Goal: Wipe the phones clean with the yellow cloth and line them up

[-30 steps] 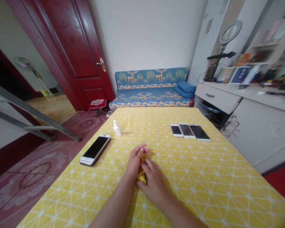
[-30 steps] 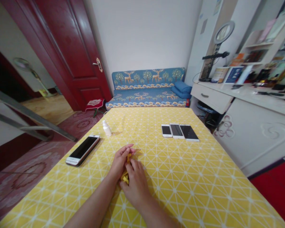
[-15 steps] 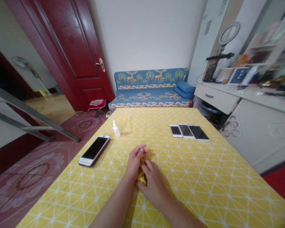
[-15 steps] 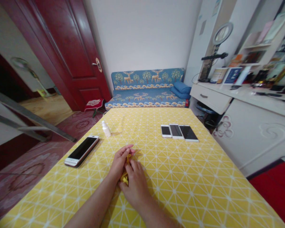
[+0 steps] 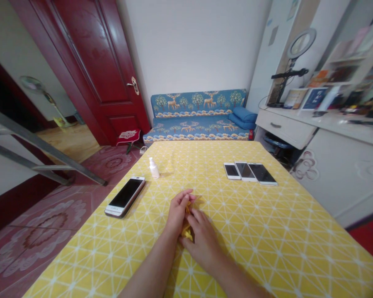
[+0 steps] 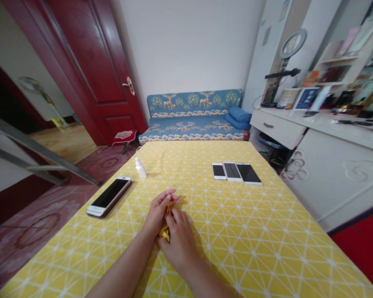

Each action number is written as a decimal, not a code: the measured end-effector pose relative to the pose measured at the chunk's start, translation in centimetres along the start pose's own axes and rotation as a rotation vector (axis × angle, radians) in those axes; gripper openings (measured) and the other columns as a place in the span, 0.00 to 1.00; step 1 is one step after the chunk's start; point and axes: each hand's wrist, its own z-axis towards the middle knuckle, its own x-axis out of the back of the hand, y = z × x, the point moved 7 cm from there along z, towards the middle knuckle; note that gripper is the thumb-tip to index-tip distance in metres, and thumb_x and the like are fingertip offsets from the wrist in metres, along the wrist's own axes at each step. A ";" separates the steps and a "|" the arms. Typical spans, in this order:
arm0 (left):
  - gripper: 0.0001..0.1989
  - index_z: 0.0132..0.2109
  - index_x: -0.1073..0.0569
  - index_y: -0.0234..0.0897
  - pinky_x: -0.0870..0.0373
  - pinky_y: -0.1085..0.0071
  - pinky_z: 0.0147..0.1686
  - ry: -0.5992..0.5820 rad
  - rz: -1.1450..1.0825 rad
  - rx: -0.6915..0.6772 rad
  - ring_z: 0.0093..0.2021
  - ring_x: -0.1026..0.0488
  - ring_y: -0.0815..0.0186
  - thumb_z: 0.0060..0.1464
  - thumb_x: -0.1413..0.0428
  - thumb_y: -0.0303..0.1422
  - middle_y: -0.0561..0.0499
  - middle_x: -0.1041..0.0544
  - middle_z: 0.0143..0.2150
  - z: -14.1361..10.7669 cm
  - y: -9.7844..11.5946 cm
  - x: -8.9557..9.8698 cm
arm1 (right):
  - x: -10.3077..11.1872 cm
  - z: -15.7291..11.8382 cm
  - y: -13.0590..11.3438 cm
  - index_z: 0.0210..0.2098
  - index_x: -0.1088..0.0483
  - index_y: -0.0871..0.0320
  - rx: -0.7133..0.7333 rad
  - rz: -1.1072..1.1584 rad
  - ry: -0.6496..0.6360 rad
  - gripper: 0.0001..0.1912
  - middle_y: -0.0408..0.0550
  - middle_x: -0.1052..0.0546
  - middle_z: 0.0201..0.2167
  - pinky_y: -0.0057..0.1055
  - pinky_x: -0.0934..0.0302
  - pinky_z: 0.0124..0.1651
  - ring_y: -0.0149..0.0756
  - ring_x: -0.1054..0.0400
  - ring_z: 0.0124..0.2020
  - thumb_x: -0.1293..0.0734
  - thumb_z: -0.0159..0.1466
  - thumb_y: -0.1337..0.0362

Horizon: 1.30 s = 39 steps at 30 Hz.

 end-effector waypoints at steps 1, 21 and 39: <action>0.17 0.45 0.24 0.33 0.34 0.70 0.42 0.004 -0.005 0.004 0.37 0.26 0.66 0.48 0.38 0.37 0.46 0.21 0.35 0.0 0.0 0.0 | 0.0 0.0 0.0 0.56 0.35 0.56 -0.001 0.000 -0.002 0.28 0.50 0.35 0.58 0.40 0.51 0.63 0.44 0.44 0.59 0.33 0.54 0.67; 0.17 0.44 0.23 0.35 0.34 0.70 0.43 0.003 0.002 0.001 0.36 0.26 0.66 0.48 0.38 0.38 0.46 0.21 0.35 0.1 0.0 0.2 | -0.3 0.1 0.2 0.56 0.35 0.55 -0.010 -0.007 -0.003 0.29 0.50 0.35 0.58 0.42 0.51 0.63 0.44 0.44 0.59 0.33 0.54 0.67; 0.16 0.45 0.24 0.35 0.34 0.71 0.42 -0.014 0.079 -0.010 0.38 0.27 0.65 0.51 0.41 0.37 0.46 0.21 0.37 0.2 -0.2 0.4 | -0.3 0.0 0.3 0.56 0.34 0.58 -0.004 -0.004 0.006 0.30 0.51 0.34 0.57 0.39 0.51 0.63 0.44 0.44 0.58 0.33 0.53 0.67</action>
